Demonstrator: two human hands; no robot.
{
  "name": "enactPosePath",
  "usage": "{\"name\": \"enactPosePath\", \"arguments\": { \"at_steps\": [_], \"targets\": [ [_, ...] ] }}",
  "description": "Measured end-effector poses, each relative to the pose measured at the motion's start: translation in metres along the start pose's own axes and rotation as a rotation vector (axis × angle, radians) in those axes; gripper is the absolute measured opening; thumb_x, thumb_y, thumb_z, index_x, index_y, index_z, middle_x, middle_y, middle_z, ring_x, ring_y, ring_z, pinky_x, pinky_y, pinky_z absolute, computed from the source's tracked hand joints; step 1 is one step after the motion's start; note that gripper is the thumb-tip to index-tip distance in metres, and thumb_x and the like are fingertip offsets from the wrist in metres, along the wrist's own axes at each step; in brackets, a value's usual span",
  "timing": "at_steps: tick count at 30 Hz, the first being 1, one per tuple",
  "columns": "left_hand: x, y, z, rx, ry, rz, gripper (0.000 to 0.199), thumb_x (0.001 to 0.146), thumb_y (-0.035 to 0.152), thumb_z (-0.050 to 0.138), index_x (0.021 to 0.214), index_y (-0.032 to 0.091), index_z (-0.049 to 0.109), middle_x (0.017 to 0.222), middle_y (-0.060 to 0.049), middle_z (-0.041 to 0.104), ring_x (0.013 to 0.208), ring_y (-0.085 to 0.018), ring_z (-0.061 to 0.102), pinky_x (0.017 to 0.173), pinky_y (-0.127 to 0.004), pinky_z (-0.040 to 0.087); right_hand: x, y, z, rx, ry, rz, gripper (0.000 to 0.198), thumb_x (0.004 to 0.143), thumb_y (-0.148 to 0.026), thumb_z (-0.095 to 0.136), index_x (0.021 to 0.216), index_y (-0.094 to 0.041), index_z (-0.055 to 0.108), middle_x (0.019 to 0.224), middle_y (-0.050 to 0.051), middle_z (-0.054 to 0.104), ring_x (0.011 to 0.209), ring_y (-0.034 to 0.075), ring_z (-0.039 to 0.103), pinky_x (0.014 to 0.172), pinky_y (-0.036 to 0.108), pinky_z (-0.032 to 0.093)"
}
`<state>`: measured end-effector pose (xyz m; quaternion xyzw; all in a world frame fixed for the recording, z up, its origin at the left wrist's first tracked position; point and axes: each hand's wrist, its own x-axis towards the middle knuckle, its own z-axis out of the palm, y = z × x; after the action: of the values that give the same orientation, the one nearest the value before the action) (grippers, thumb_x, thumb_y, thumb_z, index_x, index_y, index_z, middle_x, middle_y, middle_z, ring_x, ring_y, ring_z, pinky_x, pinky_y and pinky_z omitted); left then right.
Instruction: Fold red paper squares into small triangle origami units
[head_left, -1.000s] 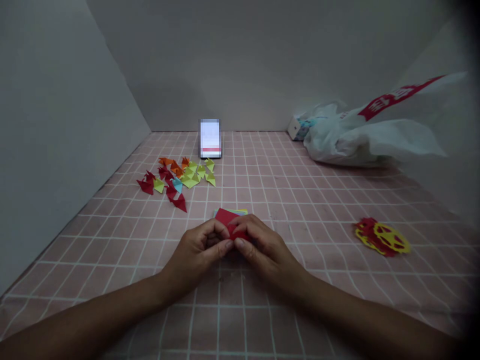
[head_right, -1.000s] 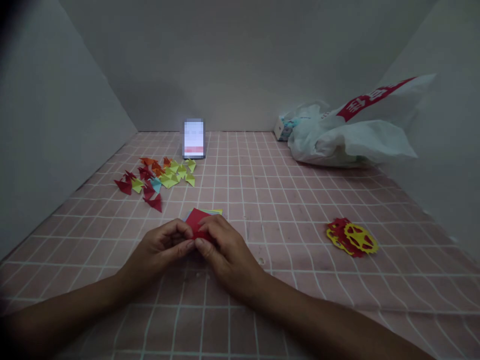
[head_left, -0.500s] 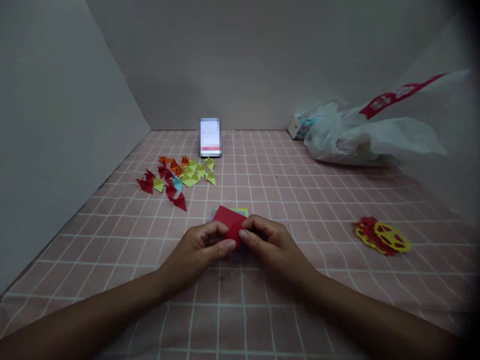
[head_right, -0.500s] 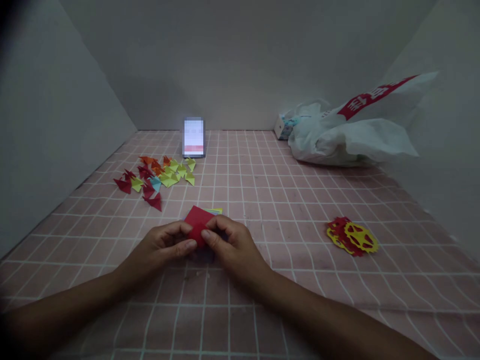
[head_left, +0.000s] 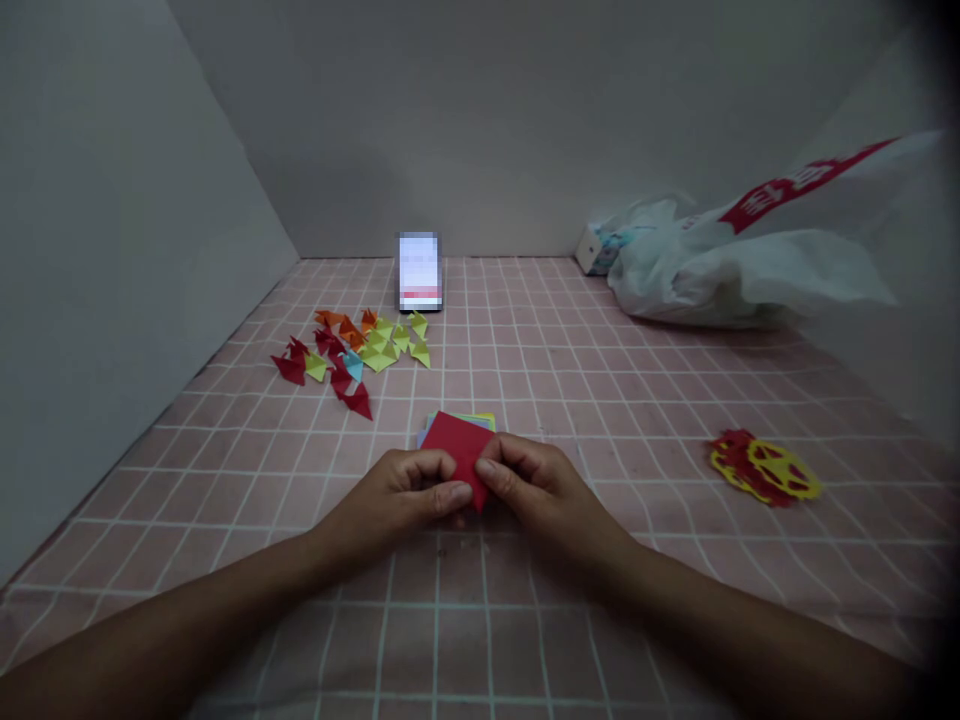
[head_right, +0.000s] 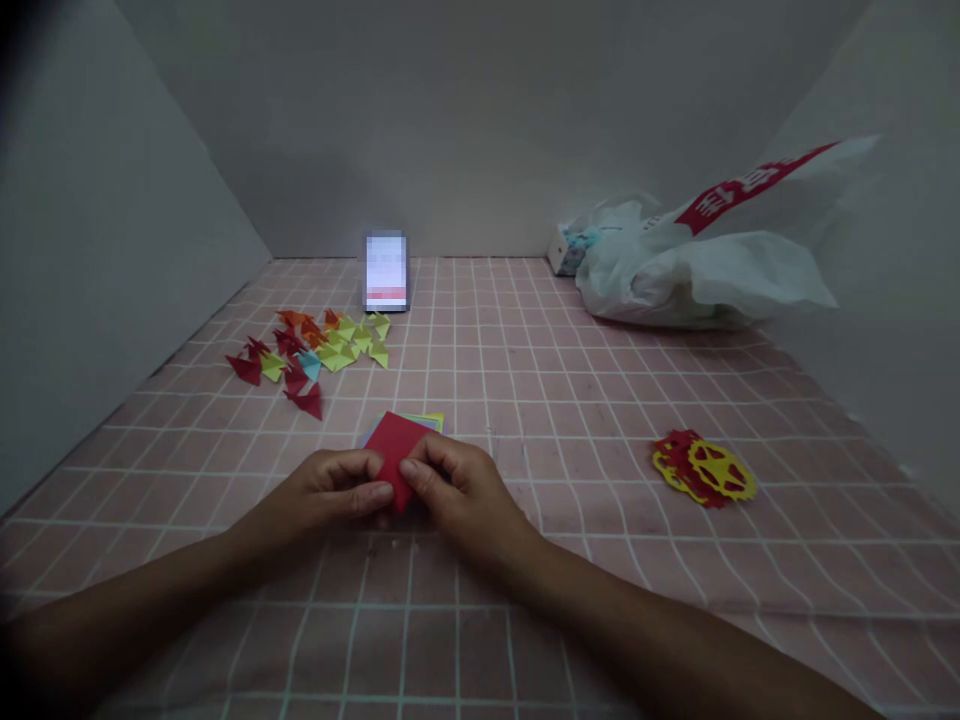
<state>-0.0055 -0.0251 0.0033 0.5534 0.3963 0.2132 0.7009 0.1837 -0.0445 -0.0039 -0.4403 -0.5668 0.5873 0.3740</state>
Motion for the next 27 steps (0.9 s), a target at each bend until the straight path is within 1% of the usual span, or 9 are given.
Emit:
{"name": "enactPosePath", "arguments": {
  "at_steps": [4, 7, 11, 14, 17, 19, 21, 23, 27],
  "targets": [
    [0.0001, 0.0008, 0.001, -0.041, -0.034, -0.003, 0.023, 0.083, 0.035, 0.066, 0.073, 0.015, 0.06, 0.065, 0.003, 0.057, 0.059, -0.009, 0.048, 0.058, -0.021, 0.036, -0.0016, -0.0009, 0.0009, -0.064, -0.022, -0.019, 0.024, 0.092, -0.032, 0.05, 0.073, -0.018, 0.055, 0.073, 0.001, 0.055, 0.068, 0.014, 0.048, 0.064, 0.028, 0.038],
    [-0.001, 0.001, 0.0033, -0.014, 0.026, 0.054, 0.022, 0.082, 0.033, 0.066, 0.071, 0.016, 0.058, 0.066, 0.003, 0.057, 0.06, -0.009, 0.049, 0.058, -0.022, 0.038, -0.0017, -0.001, 0.001, -0.085, -0.006, -0.044, 0.024, 0.093, -0.03, 0.05, 0.072, -0.018, 0.054, 0.072, 0.001, 0.055, 0.067, 0.014, 0.048, 0.063, 0.027, 0.038],
    [-0.0026, 0.0005, 0.004, 0.113, 0.19, 0.193, 0.017, 0.081, 0.03, 0.067, 0.074, 0.016, 0.06, 0.071, 0.001, 0.059, 0.066, -0.012, 0.052, 0.062, -0.024, 0.042, -0.0014, -0.0016, 0.0003, -0.152, 0.033, -0.154, 0.019, 0.092, -0.025, 0.052, 0.074, -0.019, 0.053, 0.072, -0.001, 0.055, 0.067, 0.014, 0.049, 0.063, 0.026, 0.038],
    [-0.0037, -0.0001, 0.0023, 0.235, 0.241, 0.326, 0.011, 0.085, 0.026, 0.064, 0.08, 0.016, 0.065, 0.079, -0.001, 0.064, 0.073, -0.014, 0.058, 0.068, -0.026, 0.046, -0.0019, -0.0023, -0.0005, -0.239, 0.067, -0.261, 0.017, 0.091, -0.022, 0.054, 0.075, -0.02, 0.054, 0.072, -0.001, 0.055, 0.068, 0.013, 0.049, 0.064, 0.026, 0.038],
    [-0.0046, 0.0, 0.0008, 0.378, 0.281, 0.472, 0.008, 0.086, 0.018, 0.062, 0.078, 0.016, 0.065, 0.081, -0.002, 0.066, 0.075, -0.014, 0.061, 0.07, -0.025, 0.047, -0.0027, -0.0024, -0.0011, -0.274, 0.067, -0.33, 0.018, 0.095, -0.022, 0.05, 0.078, -0.019, 0.056, 0.076, 0.0, 0.056, 0.071, 0.013, 0.051, 0.067, 0.027, 0.039],
    [-0.005, 0.0001, 0.0003, 0.452, 0.305, 0.56, 0.008, 0.086, 0.013, 0.063, 0.078, 0.016, 0.064, 0.081, -0.003, 0.067, 0.075, -0.013, 0.062, 0.07, -0.024, 0.048, -0.0031, -0.0024, -0.0015, -0.276, 0.074, -0.342, 0.021, 0.098, -0.024, 0.047, 0.079, -0.019, 0.057, 0.077, 0.0, 0.057, 0.072, 0.014, 0.052, 0.068, 0.027, 0.04],
    [-0.0051, 0.0, 0.0001, 0.502, 0.309, 0.619, 0.008, 0.086, 0.011, 0.063, 0.079, 0.016, 0.064, 0.082, -0.003, 0.068, 0.076, -0.013, 0.063, 0.071, -0.024, 0.049, -0.0033, -0.0029, -0.0017, -0.275, 0.083, -0.334, 0.023, 0.098, -0.025, 0.046, 0.079, -0.019, 0.057, 0.077, 0.0, 0.057, 0.072, 0.014, 0.053, 0.067, 0.027, 0.04],
    [-0.0052, -0.0005, -0.0001, 0.532, 0.304, 0.64, 0.008, 0.086, 0.009, 0.062, 0.081, 0.016, 0.064, 0.083, -0.003, 0.069, 0.077, -0.013, 0.064, 0.071, -0.024, 0.049, -0.0033, -0.0037, -0.002, -0.277, 0.09, -0.321, 0.022, 0.097, -0.025, 0.048, 0.078, -0.019, 0.057, 0.076, 0.0, 0.058, 0.071, 0.014, 0.053, 0.067, 0.027, 0.041],
    [-0.0055, -0.0013, -0.0006, 0.558, 0.303, 0.638, 0.007, 0.087, 0.009, 0.061, 0.087, 0.016, 0.064, 0.083, -0.003, 0.069, 0.076, -0.013, 0.064, 0.069, -0.022, 0.05, -0.0032, -0.0043, -0.0028, -0.279, 0.104, -0.306, 0.021, 0.096, -0.025, 0.05, 0.078, -0.019, 0.058, 0.076, 0.0, 0.058, 0.071, 0.014, 0.054, 0.066, 0.027, 0.041]
  ]
}}
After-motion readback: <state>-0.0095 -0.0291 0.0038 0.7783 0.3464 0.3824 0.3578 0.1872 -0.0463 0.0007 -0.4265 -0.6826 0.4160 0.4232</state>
